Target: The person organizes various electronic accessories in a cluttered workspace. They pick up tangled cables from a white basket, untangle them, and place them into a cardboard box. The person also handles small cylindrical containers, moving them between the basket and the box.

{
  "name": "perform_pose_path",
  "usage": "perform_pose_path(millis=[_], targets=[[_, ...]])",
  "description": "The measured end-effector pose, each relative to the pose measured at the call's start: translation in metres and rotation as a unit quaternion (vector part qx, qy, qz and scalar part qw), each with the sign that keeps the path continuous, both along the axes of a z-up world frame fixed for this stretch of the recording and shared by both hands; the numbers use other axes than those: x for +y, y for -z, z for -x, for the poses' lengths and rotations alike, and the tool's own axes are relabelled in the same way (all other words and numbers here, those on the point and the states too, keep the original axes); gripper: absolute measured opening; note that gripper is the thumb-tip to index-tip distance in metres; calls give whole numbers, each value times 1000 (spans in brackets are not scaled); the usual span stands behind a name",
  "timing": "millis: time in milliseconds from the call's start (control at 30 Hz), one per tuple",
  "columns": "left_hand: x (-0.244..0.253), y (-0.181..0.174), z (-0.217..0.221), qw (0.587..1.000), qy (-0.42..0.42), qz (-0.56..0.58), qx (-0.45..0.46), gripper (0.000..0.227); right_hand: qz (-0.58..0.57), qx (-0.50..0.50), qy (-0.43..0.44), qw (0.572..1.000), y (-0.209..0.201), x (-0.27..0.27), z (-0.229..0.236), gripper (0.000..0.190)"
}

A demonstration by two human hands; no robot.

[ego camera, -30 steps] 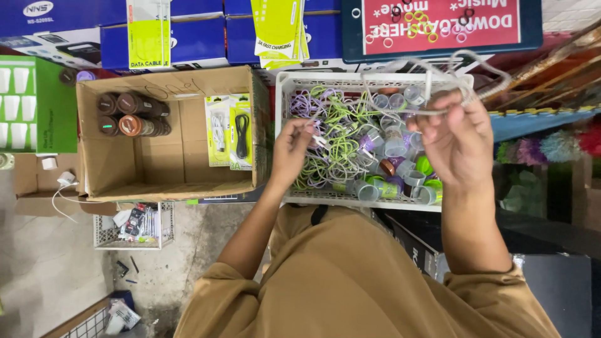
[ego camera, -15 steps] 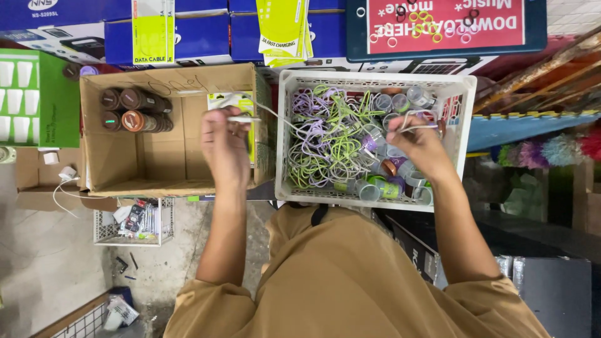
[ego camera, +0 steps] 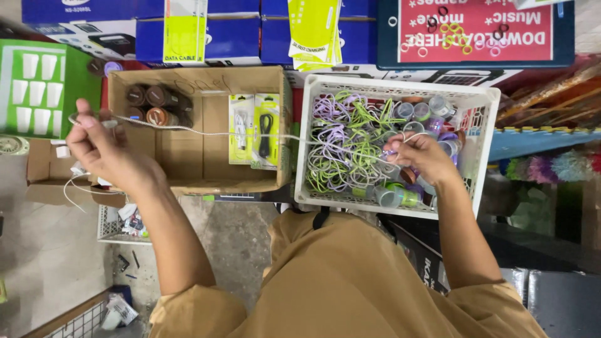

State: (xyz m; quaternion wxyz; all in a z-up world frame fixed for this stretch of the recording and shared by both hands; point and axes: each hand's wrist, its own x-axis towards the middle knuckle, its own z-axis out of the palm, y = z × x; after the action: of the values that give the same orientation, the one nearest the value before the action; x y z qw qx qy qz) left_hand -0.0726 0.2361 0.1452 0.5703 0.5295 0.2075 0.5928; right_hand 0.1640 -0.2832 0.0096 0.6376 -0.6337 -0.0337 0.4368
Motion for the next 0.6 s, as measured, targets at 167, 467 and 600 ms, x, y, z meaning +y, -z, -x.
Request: perform_pose_path(millis=[167,467,600], targets=[[-8,-16,14,998,58,22,19,16,-22,-83,-6,996,-36,50,22,27],[-14,-9,24,987,137,46,72,10,-78,-179,-54,979,-77,164,60,19],[-15,-14,26,981,165,-29,101,11,-60,-386,-107,914,-111,217,77,16]])
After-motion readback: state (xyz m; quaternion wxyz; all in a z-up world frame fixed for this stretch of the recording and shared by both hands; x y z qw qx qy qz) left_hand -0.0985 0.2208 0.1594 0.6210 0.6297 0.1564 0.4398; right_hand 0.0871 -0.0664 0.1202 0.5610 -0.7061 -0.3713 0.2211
